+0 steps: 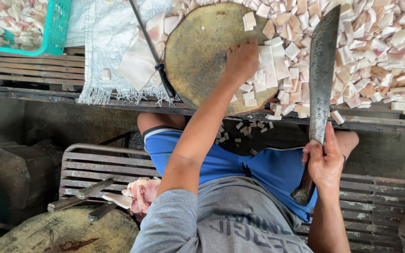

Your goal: The person cuts large slabs of animal fat into small square pieces using a large knife on a wooden cutting board.

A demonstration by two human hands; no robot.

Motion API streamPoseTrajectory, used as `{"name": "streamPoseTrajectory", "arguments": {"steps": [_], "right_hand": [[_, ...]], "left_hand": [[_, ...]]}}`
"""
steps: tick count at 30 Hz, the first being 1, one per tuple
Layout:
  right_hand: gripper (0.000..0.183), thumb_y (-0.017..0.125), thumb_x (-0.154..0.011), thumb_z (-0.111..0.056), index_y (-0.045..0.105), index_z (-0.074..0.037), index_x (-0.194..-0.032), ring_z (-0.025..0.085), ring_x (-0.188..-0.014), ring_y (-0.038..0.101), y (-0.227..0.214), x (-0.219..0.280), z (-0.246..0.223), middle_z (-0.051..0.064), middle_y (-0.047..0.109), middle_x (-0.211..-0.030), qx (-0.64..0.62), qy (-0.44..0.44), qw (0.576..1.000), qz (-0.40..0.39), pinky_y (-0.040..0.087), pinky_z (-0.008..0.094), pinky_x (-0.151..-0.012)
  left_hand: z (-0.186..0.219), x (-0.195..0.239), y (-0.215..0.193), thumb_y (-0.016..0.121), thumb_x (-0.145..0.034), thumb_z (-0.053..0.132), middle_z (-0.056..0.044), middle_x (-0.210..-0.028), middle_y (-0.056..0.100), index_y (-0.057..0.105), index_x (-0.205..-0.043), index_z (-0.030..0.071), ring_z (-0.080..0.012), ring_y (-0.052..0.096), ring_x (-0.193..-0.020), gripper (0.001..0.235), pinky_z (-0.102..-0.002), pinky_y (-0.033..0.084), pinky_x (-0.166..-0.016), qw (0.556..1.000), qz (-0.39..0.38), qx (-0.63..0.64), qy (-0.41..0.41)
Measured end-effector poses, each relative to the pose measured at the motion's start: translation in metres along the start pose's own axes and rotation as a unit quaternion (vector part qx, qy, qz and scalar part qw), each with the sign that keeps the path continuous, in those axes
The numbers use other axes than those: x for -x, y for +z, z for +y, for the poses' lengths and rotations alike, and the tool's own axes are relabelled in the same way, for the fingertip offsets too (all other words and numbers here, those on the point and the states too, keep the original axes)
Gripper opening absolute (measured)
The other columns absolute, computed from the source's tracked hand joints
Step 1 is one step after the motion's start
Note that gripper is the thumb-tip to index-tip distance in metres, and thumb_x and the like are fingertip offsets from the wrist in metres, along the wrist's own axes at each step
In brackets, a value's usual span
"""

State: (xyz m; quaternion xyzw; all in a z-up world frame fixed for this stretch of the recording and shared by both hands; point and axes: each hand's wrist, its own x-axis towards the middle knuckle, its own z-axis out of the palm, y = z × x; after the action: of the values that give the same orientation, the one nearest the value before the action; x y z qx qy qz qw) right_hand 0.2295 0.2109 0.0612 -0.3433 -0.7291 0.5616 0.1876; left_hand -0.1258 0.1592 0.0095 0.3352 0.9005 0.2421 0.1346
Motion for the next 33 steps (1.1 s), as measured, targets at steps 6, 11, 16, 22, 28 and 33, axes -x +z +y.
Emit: {"name": "streamPoseTrajectory", "arguments": {"steps": [6, 11, 16, 22, 28, 33], "right_hand": [[0.063, 0.052, -0.102, 0.0, 0.039, -0.008, -0.164, 0.011, -0.058, 0.056, -0.011, 0.018, -0.008, 0.005, 0.064, -0.075, 0.129, -0.01, 0.992, -0.012, 0.049, 0.027, -0.053], [0.062, 0.063, -0.096, -0.006, 0.047, -0.013, -0.155, 0.019, -0.058, 0.065, -0.003, 0.046, -0.013, 0.014, 0.068, -0.071, 0.231, -0.031, 0.969, -0.086, 0.054, 0.035, -0.053], [0.058, 0.064, -0.091, -0.008, 0.053, -0.01, -0.148, 0.035, -0.06, 0.069, 0.021, 0.044, -0.005, 0.024, 0.072, -0.084, 0.266, -0.19, 0.924, -0.197, 0.057, 0.044, -0.058], [0.046, 0.063, -0.099, -0.004, 0.058, -0.007, -0.144, 0.042, -0.068, 0.066, 0.033, -0.054, 0.002, 0.025, 0.067, -0.077, 0.368, -0.273, 0.884, -0.094, 0.053, 0.053, -0.064], [0.051, 0.058, -0.1, -0.004, 0.057, -0.002, -0.151, 0.043, -0.071, 0.067, 0.035, -0.081, 0.003, 0.029, 0.066, -0.083, 0.323, -0.208, 0.919, -0.088, 0.053, 0.048, -0.066], [0.058, 0.055, -0.097, -0.004, 0.05, -0.003, -0.155, 0.027, -0.067, 0.071, 0.051, -0.033, -0.002, 0.02, 0.072, -0.082, 0.214, -0.083, 0.967, -0.115, 0.056, 0.037, -0.069]], "left_hand": [[-0.024, 0.0, -0.043, 0.075, -0.088, 0.026, -0.016, -0.108, 0.072, 0.066, -0.099, 0.007, -0.0313, 0.07, -0.102, 0.024, -0.045, 0.055, -0.092, 0.993, 0.01, 0.116, 0.03], [-0.047, 0.027, -0.122, 0.072, -0.097, 0.015, -0.01, -0.105, 0.077, 0.065, -0.11, 0.008, -0.0194, 0.076, -0.092, 0.016, -0.035, 0.061, -0.081, 0.967, 0.165, 0.178, 0.082], [-0.064, 0.076, -0.168, 0.065, -0.1, 0.013, -0.008, -0.11, 0.072, 0.059, -0.135, 0.011, -0.0122, 0.073, -0.077, 0.035, -0.024, 0.06, -0.06, 0.9, 0.162, 0.403, -0.036], [-0.077, 0.125, -0.11, 0.068, -0.096, 0.008, -0.01, -0.107, 0.075, 0.064, -0.129, 0.009, -0.0157, 0.069, -0.074, 0.033, -0.025, 0.057, -0.059, 0.74, 0.088, 0.645, -0.168], [-0.072, 0.16, -0.014, 0.073, -0.091, 0.009, -0.008, -0.109, 0.073, 0.063, -0.129, 0.007, -0.0147, 0.072, -0.082, 0.039, -0.029, 0.061, -0.071, 0.774, -0.059, 0.607, -0.169], [-0.071, 0.176, -0.006, 0.083, -0.079, 0.013, -0.018, -0.108, 0.07, 0.063, -0.127, 0.0, -0.0312, 0.072, -0.084, 0.054, -0.038, 0.06, -0.075, 0.943, 0.012, 0.333, -0.014]]}}
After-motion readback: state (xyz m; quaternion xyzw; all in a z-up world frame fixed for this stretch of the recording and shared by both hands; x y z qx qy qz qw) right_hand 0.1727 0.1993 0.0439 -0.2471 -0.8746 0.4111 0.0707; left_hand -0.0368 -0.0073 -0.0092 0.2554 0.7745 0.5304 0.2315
